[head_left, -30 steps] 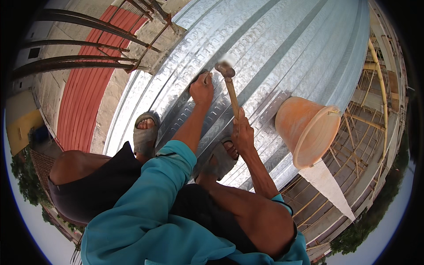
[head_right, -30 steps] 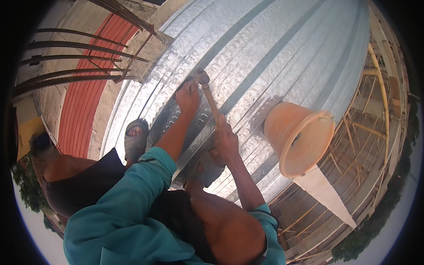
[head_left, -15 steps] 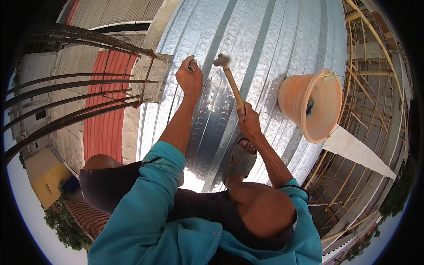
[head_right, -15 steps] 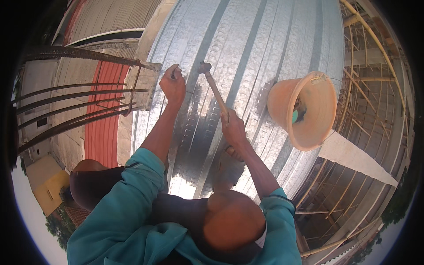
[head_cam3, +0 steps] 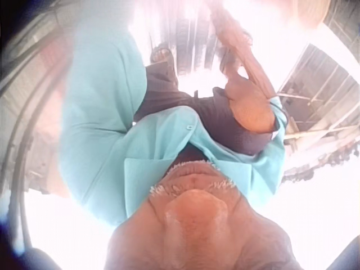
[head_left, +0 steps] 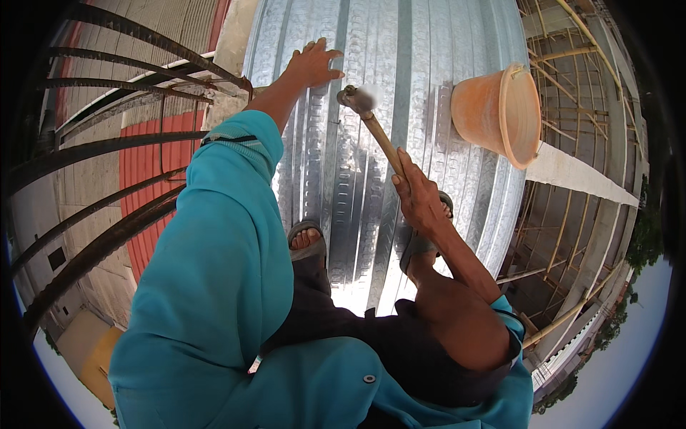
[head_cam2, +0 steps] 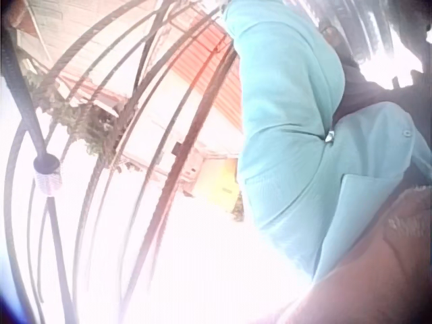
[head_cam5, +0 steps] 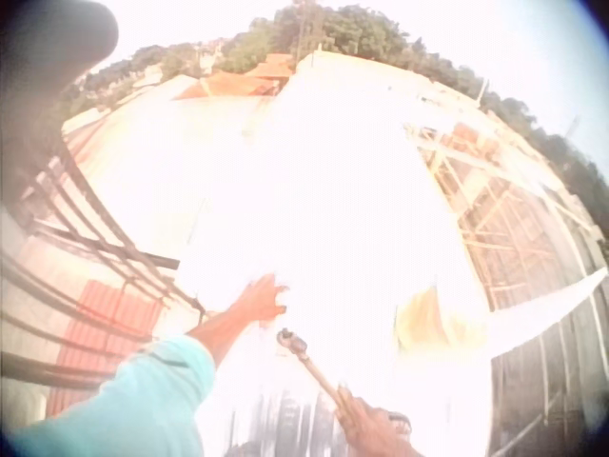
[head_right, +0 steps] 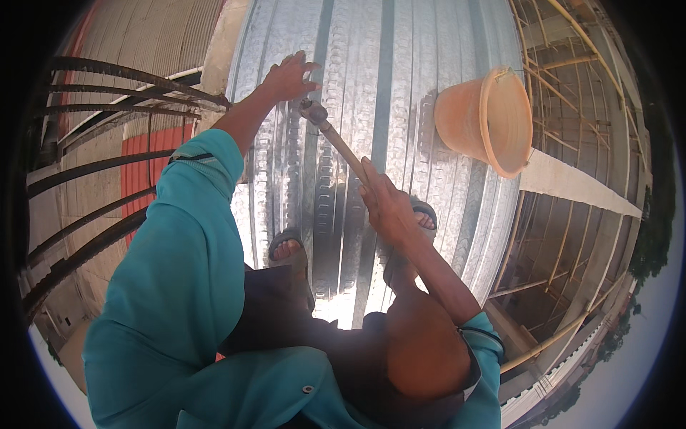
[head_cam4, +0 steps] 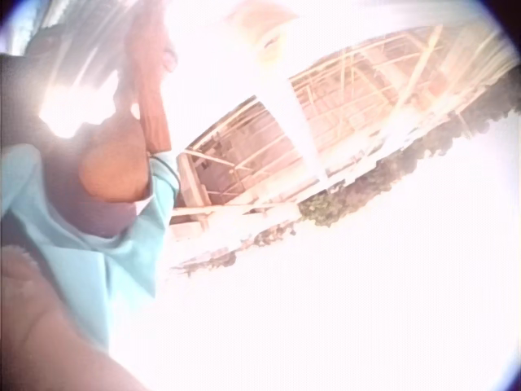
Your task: The person walks along a corrugated metal roof and uses a hammer to drive nails from a bucket into the roof sheets. The person repeatedly picks nails, positions them, and hammers them into place while moving along the roof surface.
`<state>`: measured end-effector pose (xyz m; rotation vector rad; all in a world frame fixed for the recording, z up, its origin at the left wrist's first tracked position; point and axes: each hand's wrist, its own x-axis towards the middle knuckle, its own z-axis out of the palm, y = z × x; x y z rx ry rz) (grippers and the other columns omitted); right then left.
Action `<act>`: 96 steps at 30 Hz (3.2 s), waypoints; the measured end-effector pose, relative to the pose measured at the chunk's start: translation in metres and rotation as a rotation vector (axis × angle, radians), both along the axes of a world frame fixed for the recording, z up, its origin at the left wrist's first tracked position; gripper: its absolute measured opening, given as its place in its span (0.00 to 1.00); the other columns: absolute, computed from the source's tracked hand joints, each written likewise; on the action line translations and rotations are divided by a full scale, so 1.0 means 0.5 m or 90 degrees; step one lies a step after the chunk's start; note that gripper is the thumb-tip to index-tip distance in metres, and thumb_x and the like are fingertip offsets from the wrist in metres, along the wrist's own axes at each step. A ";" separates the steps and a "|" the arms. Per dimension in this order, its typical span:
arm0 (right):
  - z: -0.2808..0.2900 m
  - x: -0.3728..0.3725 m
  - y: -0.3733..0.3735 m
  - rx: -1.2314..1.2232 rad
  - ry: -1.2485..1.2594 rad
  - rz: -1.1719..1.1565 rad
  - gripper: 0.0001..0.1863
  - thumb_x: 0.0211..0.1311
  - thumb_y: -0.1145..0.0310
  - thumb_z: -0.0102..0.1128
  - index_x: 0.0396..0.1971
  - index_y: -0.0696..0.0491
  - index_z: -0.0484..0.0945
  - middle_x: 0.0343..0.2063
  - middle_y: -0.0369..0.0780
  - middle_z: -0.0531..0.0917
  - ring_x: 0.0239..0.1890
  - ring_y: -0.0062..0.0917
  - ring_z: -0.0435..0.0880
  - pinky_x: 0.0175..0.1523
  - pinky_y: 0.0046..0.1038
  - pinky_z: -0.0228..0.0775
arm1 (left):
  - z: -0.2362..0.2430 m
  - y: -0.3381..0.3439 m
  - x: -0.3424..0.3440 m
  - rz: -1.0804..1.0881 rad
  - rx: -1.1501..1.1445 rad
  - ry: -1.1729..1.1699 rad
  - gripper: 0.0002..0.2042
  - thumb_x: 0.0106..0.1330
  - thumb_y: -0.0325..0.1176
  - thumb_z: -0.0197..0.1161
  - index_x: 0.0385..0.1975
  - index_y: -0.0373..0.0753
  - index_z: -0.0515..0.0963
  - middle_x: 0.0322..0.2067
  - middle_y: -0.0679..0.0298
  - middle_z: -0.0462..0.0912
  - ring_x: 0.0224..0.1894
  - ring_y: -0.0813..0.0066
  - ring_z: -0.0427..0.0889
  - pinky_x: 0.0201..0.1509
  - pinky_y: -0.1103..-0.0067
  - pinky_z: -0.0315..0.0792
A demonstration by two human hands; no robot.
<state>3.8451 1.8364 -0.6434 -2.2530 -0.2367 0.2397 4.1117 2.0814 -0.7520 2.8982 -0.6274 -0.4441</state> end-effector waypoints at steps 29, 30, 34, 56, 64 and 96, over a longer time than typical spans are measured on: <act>-0.176 -0.034 0.043 -0.024 -0.025 -0.067 0.30 0.75 0.65 0.46 0.73 0.49 0.50 0.22 0.51 0.80 0.19 0.40 0.80 0.25 0.40 0.69 | 0.022 0.039 -0.074 -0.042 0.106 0.054 0.33 0.66 0.51 0.61 0.71 0.69 0.57 0.74 0.57 0.51 0.73 0.57 0.57 0.69 0.49 0.61; -0.197 -0.027 0.051 -0.128 0.105 0.011 0.30 0.75 0.65 0.47 0.73 0.48 0.50 0.21 0.51 0.80 0.18 0.41 0.79 0.24 0.41 0.68 | 0.019 0.048 -0.070 -0.039 0.115 0.042 0.33 0.66 0.51 0.62 0.70 0.69 0.57 0.74 0.57 0.51 0.73 0.56 0.58 0.69 0.49 0.61; -0.140 -0.001 0.044 -0.053 0.062 -0.081 0.28 0.77 0.65 0.45 0.73 0.46 0.54 0.17 0.45 0.77 0.16 0.32 0.76 0.24 0.37 0.66 | 0.013 0.053 -0.078 -0.026 0.110 0.048 0.33 0.65 0.52 0.62 0.70 0.71 0.57 0.74 0.57 0.51 0.73 0.55 0.58 0.69 0.50 0.61; -0.217 0.012 0.016 -0.163 0.216 -0.043 0.25 0.72 0.65 0.49 0.65 0.55 0.58 0.30 0.60 0.81 0.26 0.56 0.81 0.28 0.51 0.70 | 0.023 0.023 -0.097 -0.022 0.106 0.068 0.33 0.65 0.52 0.62 0.70 0.72 0.58 0.73 0.56 0.51 0.74 0.56 0.54 0.69 0.49 0.61; -0.030 0.056 0.048 0.212 -0.220 -0.141 0.23 0.73 0.66 0.46 0.62 0.61 0.60 0.20 0.44 0.74 0.18 0.26 0.75 0.23 0.27 0.65 | 0.018 0.064 -0.077 -0.010 0.082 0.057 0.33 0.65 0.52 0.61 0.70 0.70 0.58 0.72 0.55 0.53 0.73 0.56 0.57 0.68 0.53 0.65; -0.125 0.038 0.045 -0.121 -0.063 -0.076 0.28 0.71 0.66 0.52 0.66 0.56 0.58 0.33 0.58 0.81 0.23 0.51 0.81 0.25 0.46 0.74 | 0.000 0.061 -0.080 -0.005 0.084 0.053 0.33 0.66 0.50 0.61 0.70 0.71 0.56 0.73 0.54 0.51 0.73 0.54 0.56 0.67 0.55 0.67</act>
